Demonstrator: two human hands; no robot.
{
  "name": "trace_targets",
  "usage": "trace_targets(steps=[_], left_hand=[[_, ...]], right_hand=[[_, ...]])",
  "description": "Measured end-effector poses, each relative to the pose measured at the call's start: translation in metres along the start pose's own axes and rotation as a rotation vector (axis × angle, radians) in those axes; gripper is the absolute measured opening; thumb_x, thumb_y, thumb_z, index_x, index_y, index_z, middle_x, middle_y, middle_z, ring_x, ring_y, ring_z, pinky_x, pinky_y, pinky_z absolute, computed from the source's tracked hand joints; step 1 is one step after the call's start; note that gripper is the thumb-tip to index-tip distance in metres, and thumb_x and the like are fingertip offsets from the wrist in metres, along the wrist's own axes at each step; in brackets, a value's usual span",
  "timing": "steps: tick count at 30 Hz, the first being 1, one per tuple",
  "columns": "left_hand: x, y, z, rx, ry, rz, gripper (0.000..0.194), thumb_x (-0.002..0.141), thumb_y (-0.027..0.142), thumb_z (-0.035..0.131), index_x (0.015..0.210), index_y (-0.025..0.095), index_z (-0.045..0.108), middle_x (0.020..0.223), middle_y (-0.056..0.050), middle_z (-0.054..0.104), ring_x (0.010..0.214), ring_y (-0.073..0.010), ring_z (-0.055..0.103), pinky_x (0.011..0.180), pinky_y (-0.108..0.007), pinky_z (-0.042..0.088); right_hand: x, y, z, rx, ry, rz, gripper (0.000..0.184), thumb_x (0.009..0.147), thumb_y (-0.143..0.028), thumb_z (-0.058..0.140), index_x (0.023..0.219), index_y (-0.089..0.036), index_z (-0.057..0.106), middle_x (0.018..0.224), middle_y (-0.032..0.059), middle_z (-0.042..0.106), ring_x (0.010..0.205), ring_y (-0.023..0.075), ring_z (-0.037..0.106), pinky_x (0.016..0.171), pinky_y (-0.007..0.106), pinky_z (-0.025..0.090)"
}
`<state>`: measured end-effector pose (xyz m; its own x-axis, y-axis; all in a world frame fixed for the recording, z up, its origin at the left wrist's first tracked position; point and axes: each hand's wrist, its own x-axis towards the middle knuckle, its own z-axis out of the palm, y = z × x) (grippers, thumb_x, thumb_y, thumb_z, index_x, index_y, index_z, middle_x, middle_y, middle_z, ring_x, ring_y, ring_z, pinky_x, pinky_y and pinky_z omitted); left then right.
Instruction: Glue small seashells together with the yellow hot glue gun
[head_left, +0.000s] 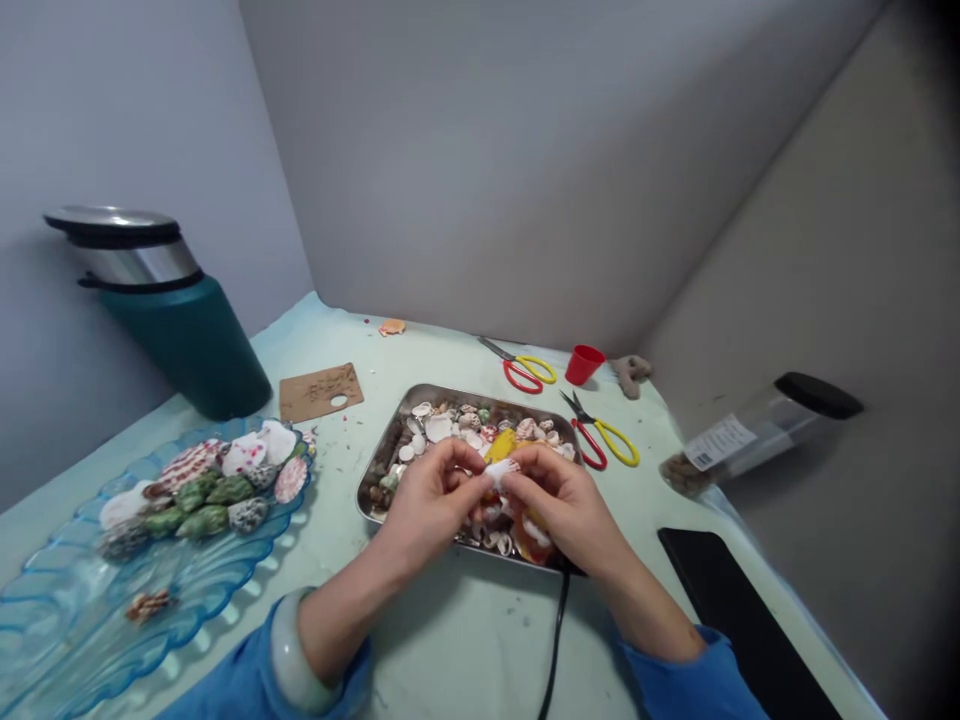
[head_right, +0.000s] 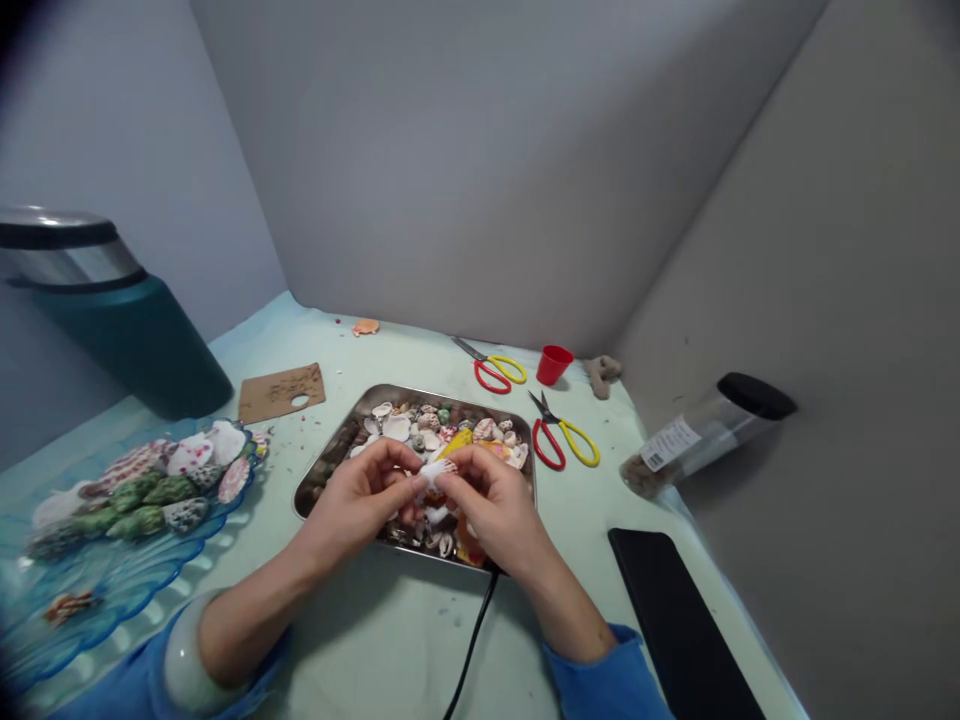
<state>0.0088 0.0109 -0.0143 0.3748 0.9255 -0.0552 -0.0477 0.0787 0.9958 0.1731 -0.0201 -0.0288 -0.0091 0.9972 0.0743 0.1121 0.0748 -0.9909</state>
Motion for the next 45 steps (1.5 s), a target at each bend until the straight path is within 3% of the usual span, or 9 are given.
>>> trace_targets(steps=[4,8,15,19,23,30,37,42,45], left_hand=[[-0.001,0.0,0.0,0.055,0.015,-0.03,0.019,0.073,0.027,0.065,0.078,0.017,0.05,0.052,0.006,0.055,0.045,-0.0086,0.053,0.045,-0.018,0.039],[-0.003,-0.003,-0.001,0.211,0.023,0.051,0.017,0.077,0.03,0.063,0.081,0.016,0.054,0.054,0.003,0.056,0.049,-0.0104,0.053,0.047,-0.02,0.038],[-0.005,-0.007,-0.009,0.588,0.081,0.522,0.005,0.081,0.012,0.058,0.079,0.016,0.06,0.086,-0.005,0.064,0.077,-0.0141,0.06,0.067,-0.025,0.047],[-0.004,-0.006,-0.011,0.63,0.076,0.644,0.009,0.081,0.008,0.06,0.077,0.016,0.06,0.088,-0.005,0.063,0.085,-0.0149,0.06,0.076,-0.028,0.047],[-0.004,-0.006,-0.01,0.63,0.058,0.626,0.01,0.081,0.008,0.059,0.076,0.016,0.06,0.087,-0.005,0.063,0.082,-0.0147,0.059,0.074,-0.027,0.047],[-0.006,-0.005,-0.007,0.613,0.049,0.448,0.004,0.08,0.015,0.061,0.084,0.016,0.059,0.077,-0.001,0.062,0.069,-0.0127,0.056,0.064,-0.024,0.043],[-0.005,-0.002,-0.008,0.402,0.102,0.283,0.011,0.082,0.028,0.061,0.08,0.017,0.058,0.067,0.002,0.059,0.056,-0.0091,0.051,0.055,-0.021,0.04],[-0.001,0.0,-0.012,0.255,0.128,0.248,0.008,0.078,0.024,0.062,0.082,0.017,0.061,0.078,-0.002,0.064,0.058,-0.0092,0.055,0.055,-0.022,0.043],[-0.014,0.014,-0.023,0.224,0.137,0.247,0.011,0.077,0.027,0.065,0.08,0.017,0.062,0.072,-0.001,0.063,0.057,-0.0092,0.055,0.055,-0.022,0.045]], right_hand=[[-0.002,0.001,0.0,-0.087,0.015,-0.043,0.02,0.082,-0.039,0.063,0.085,-0.02,0.058,0.071,-0.0029,0.058,0.061,0.0107,0.053,0.055,0.023,0.043],[-0.004,-0.002,0.001,-0.234,0.027,-0.146,0.011,0.086,-0.031,0.059,0.085,-0.02,0.059,0.077,-0.0008,0.06,0.067,0.0122,0.057,0.062,0.025,0.045],[-0.002,0.0,0.0,-0.426,0.004,-0.416,0.01,0.088,-0.014,0.053,0.088,-0.021,0.06,0.091,0.0027,0.064,0.091,0.0164,0.06,0.083,0.03,0.045],[-0.002,0.0,0.0,-0.468,-0.004,-0.485,0.013,0.088,-0.011,0.051,0.09,-0.021,0.059,0.09,0.003,0.064,0.091,0.0164,0.06,0.085,0.031,0.045],[-0.003,-0.003,0.001,-0.511,-0.015,-0.507,0.013,0.089,-0.012,0.049,0.09,-0.021,0.059,0.089,0.0036,0.064,0.089,0.0168,0.06,0.083,0.032,0.046],[-0.005,0.0,0.001,-0.579,0.05,-0.459,0.009,0.09,-0.02,0.052,0.094,-0.022,0.059,0.094,0.0039,0.068,0.088,0.017,0.064,0.079,0.03,0.049],[-0.005,0.009,-0.002,-0.757,0.154,-0.483,0.025,0.09,-0.034,0.053,0.111,-0.021,0.056,0.105,0.0079,0.065,0.086,0.02,0.064,0.078,0.033,0.05],[-0.002,0.018,-0.005,-0.989,0.117,-0.51,0.024,0.091,-0.041,0.046,0.095,-0.022,0.06,0.097,0.0086,0.067,0.092,0.0265,0.063,0.079,0.039,0.048],[0.0,0.023,-0.007,-1.007,0.121,-0.51,0.026,0.09,-0.043,0.045,0.093,-0.022,0.06,0.095,0.0079,0.068,0.093,0.0275,0.062,0.079,0.04,0.047]])
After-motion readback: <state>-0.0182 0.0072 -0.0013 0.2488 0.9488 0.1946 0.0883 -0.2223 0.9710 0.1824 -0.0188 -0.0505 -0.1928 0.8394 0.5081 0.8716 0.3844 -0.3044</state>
